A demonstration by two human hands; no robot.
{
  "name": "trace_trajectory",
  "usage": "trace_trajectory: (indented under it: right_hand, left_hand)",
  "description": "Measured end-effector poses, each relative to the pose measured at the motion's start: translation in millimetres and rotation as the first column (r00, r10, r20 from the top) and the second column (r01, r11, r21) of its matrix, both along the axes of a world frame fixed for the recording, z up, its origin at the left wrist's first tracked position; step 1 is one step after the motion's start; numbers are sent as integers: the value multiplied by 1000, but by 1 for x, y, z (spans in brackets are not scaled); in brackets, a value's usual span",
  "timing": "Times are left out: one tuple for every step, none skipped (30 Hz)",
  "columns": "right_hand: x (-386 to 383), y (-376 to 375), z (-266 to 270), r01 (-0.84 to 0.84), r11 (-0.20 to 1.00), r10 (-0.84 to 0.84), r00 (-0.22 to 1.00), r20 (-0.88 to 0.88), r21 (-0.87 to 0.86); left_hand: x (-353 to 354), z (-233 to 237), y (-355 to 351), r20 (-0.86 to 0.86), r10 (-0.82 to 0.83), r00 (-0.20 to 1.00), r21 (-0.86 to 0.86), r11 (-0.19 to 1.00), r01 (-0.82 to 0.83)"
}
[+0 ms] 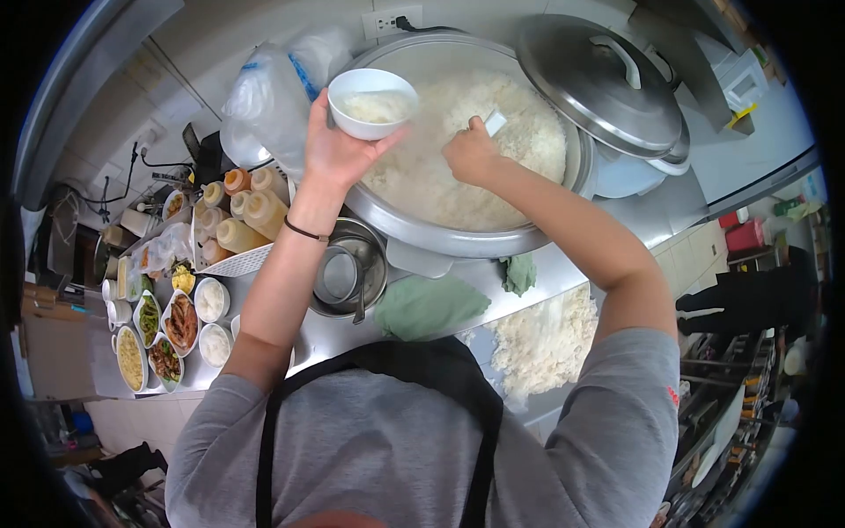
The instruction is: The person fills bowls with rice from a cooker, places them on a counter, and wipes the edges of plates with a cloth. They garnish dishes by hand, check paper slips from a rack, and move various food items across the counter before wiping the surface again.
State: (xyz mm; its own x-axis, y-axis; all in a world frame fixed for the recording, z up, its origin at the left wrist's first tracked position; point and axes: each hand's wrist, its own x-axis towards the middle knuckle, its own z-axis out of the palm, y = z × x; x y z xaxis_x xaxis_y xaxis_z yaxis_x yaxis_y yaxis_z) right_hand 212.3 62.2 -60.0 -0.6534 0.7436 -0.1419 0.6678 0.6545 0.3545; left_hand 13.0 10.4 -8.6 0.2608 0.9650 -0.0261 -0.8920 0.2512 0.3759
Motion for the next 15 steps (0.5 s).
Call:
trace_trajectory:
  right_hand:
    - [2, -4, 2, 8, 998, -8, 1000, 1, -58]
    - [5, -8, 3, 14, 998, -14, 1000, 4, -60]
    - [8, -11, 3, 11, 996, -16, 998, -58, -86]
    - [10, -12, 5, 3, 994, -17, 993, -120, -110]
    - [12, -13, 7, 4, 994, -17, 993, -119, -110]
    - [14, -13, 8, 2, 990, -25, 986, -164, -140]
    - [15, -14, 8, -1, 985, -35, 977, -209, -172]
    - [14, -13, 7, 0, 985, -37, 977, -209, -175]
    - [13, -13, 6, -12, 982, -34, 972, -234, -190]
    - [13, -13, 5, -23, 979, -31, 965, -259, -205]
    - [13, -13, 6, -21, 978, -34, 965, -258, -206]
    - [12, -14, 8, -9, 967, -64, 959, -275, -255]
    - [11, -14, 10, 1, 953, -93, 952, -291, -304]
    - [12, -14, 11, -1, 953, -92, 952, -291, -303]
    - [13, -15, 11, 14, 944, -120, 945, -304, -329]
  left_hand:
    - [-2, 0, 1, 2, -5, 1000, -2, 1000, 5]
    - [-4, 1, 2, 5, 0, 1000, 3, 1000, 0]
    - [-4, 2, 3, 8, 5, 1000, 9, 1000, -5]
    - [-4, 3, 3, 10, 2, 1000, 10, 1000, -3]
    - [-4, 5, 2, 9, 10, 1000, 34, 999, -10]
    - [-5, 6, 2, 8, 19, 1000, 57, 998, -19]
    - [-5, 6, 3, 8, 19, 1000, 54, 998, -19]
    - [-5, 5, 4, 19, 12, 1000, 64, 998, -14]
    - [-5, 5, 5, 30, 4, 1000, 75, 997, -6]
    - [-4, 4, 6, 30, 0, 1000, 72, 997, -3]
    - [-3, 5, 7, 33, -8, 999, 67, 998, 6]
    - [-3, 6, 7, 35, -16, 999, 63, 998, 13]
    - [-4, 6, 7, 35, -15, 999, 63, 998, 12]
    - [-4, 7, 7, 31, -20, 999, 65, 998, 18]
    - [-5, 7, 6, 26, -26, 999, 65, 998, 24]
